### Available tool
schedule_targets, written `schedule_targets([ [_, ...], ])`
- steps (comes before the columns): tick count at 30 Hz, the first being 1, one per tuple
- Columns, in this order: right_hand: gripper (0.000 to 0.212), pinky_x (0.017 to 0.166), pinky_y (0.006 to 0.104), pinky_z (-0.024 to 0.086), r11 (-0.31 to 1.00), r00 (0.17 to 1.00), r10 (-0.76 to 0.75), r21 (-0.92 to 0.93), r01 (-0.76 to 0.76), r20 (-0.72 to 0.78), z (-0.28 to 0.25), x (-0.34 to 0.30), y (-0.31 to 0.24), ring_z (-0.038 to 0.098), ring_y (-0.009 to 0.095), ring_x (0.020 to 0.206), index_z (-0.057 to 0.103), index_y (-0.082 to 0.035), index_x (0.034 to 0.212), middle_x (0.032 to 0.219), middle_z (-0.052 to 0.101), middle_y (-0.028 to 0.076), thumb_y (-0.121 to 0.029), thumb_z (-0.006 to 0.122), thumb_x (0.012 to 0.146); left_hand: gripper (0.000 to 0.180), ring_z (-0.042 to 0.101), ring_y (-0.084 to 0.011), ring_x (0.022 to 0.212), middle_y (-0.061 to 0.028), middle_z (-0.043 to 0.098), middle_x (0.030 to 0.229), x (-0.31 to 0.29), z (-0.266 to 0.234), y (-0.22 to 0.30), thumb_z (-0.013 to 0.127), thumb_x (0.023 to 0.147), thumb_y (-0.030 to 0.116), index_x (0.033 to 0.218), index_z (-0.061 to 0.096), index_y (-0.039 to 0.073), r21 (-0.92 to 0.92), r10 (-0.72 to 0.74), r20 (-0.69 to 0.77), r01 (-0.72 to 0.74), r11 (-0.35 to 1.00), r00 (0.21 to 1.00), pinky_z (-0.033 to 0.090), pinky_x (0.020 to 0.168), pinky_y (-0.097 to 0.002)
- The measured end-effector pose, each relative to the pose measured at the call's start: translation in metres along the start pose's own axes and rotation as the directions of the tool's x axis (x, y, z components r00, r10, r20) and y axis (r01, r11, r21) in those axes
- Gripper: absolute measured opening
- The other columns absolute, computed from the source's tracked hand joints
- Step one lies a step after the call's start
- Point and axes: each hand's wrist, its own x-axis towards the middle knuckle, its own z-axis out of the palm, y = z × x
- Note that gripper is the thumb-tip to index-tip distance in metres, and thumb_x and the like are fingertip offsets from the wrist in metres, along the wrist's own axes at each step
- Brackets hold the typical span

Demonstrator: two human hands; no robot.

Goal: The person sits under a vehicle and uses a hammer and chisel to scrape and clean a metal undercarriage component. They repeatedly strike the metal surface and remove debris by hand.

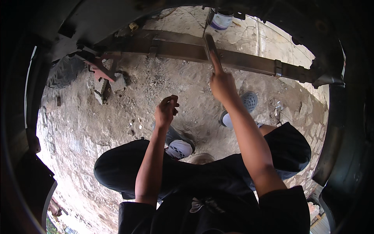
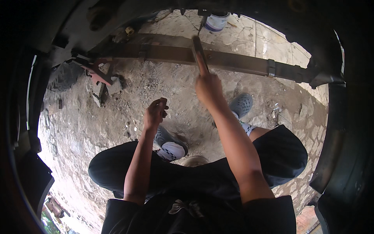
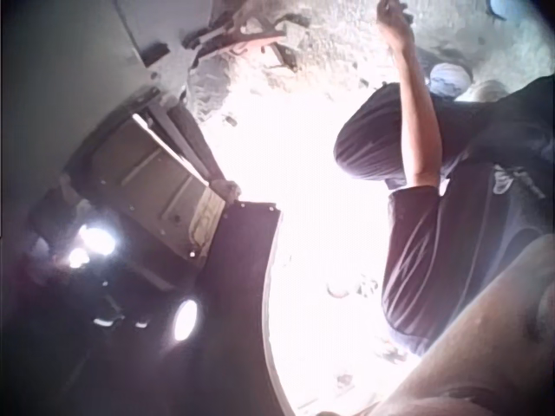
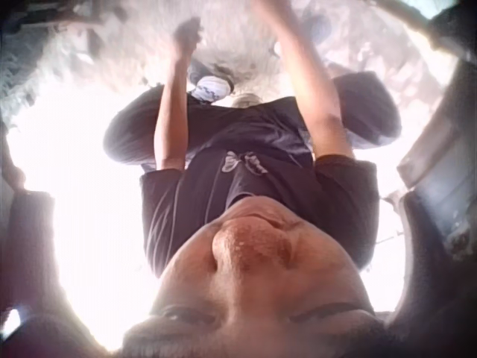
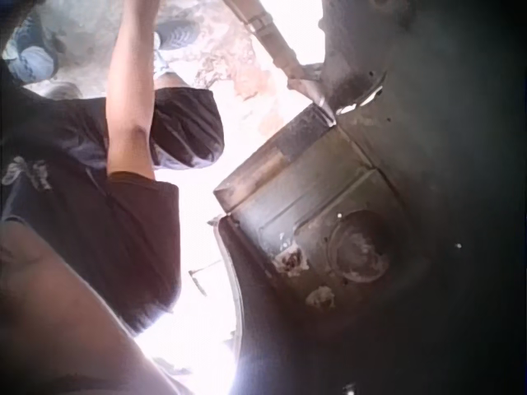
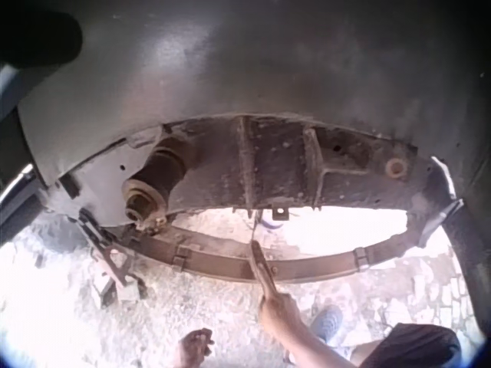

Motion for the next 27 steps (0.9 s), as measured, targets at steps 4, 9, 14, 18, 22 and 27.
schedule_targets([
  [4, 0.084, 0.072, 0.0535, 0.059, 0.992, 0.990, -0.058, -0.117, 0.043, -0.131, 0.015, 0.072, -0.001, 0.070, 0.047, 0.086, 0.013, -0.021, 0.162, 0.093, 0.069, 0.032, -0.001, 0.051, 0.090, 0.033, 0.064, -0.0113, 0.065, -0.0085, 0.074, 0.090, 0.005, 0.006, -0.009, 0.057, 0.102, 0.025, 0.123, 0.068, 0.002, -0.047, -0.011, 0.014, 0.012, 0.999, 1.000, 0.051, 0.057, -0.0269],
  [9, 0.084, 0.070, 0.0557, 0.057, 0.998, 0.997, 0.061, -0.014, -0.061, 0.041, 0.006, -0.022, -0.021, 0.068, 0.050, 0.077, 0.012, -0.022, 0.161, 0.085, 0.068, 0.033, -0.003, 0.055, 0.092, 0.034, 0.064, -0.0109, 0.064, -0.0072, 0.074, 0.090, 0.012, 0.009, 0.014, 0.057, 0.102, 0.026, 0.125, 0.068, 0.003, -0.063, 0.066, 0.024, -0.064, 0.996, 0.998, 0.050, 0.057, -0.0270],
  [14, 0.087, 0.063, 0.0561, 0.056, 0.998, 0.998, 0.049, 0.036, -0.048, -0.030, 0.013, -0.038, 0.001, 0.067, 0.048, 0.067, 0.009, -0.021, 0.162, 0.072, 0.067, 0.028, 0.000, 0.052, 0.089, 0.035, 0.061, -0.0095, 0.065, -0.0086, 0.072, 0.093, 0.013, 0.002, 0.001, 0.058, 0.102, 0.025, 0.128, 0.065, 0.003, -0.062, 0.015, 0.058, -0.011, 0.998, 0.998, 0.043, 0.052, -0.0237],
  [18, 0.082, 0.077, 0.0570, 0.056, 0.999, 0.973, -0.030, -0.036, 0.023, -0.228, 0.022, 0.051, 0.003, 0.068, 0.050, 0.085, 0.016, -0.023, 0.161, 0.091, 0.068, 0.033, -0.001, 0.052, 0.090, 0.033, 0.064, -0.0105, 0.065, -0.0062, 0.074, 0.090, 0.012, 0.008, -0.004, 0.060, 0.101, 0.026, 0.124, 0.069, 0.004, -0.047, -0.085, 0.024, 0.086, 0.995, 0.996, 0.051, 0.057, -0.0275],
  [22, 0.085, 0.083, 0.0568, 0.055, 0.999, 0.984, 0.011, -0.033, -0.018, -0.176, 0.013, 0.057, -0.020, 0.068, 0.050, 0.090, 0.015, -0.022, 0.161, 0.094, 0.068, 0.034, 0.002, 0.052, 0.089, 0.035, 0.063, -0.0100, 0.066, -0.0078, 0.072, 0.093, 0.016, 0.010, 0.006, 0.060, 0.101, 0.024, 0.129, 0.065, 0.004, -0.099, -0.006, 0.070, 0.013, 0.995, 0.998, 0.043, 0.051, -0.0234],
  [27, 0.091, 0.069, 0.0557, 0.057, 0.997, 0.997, 0.079, -0.002, -0.079, -0.004, 0.008, -0.061, 0.001, 0.069, 0.046, 0.073, 0.008, -0.024, 0.162, 0.078, 0.068, 0.030, 0.002, 0.054, 0.088, 0.037, 0.062, -0.0100, 0.066, -0.0072, 0.072, 0.093, 0.015, 0.002, 0.009, 0.062, 0.100, 0.026, 0.129, 0.065, 0.003, -0.105, 0.036, 0.075, -0.028, 0.994, 0.997, 0.042, 0.051, -0.0233],
])
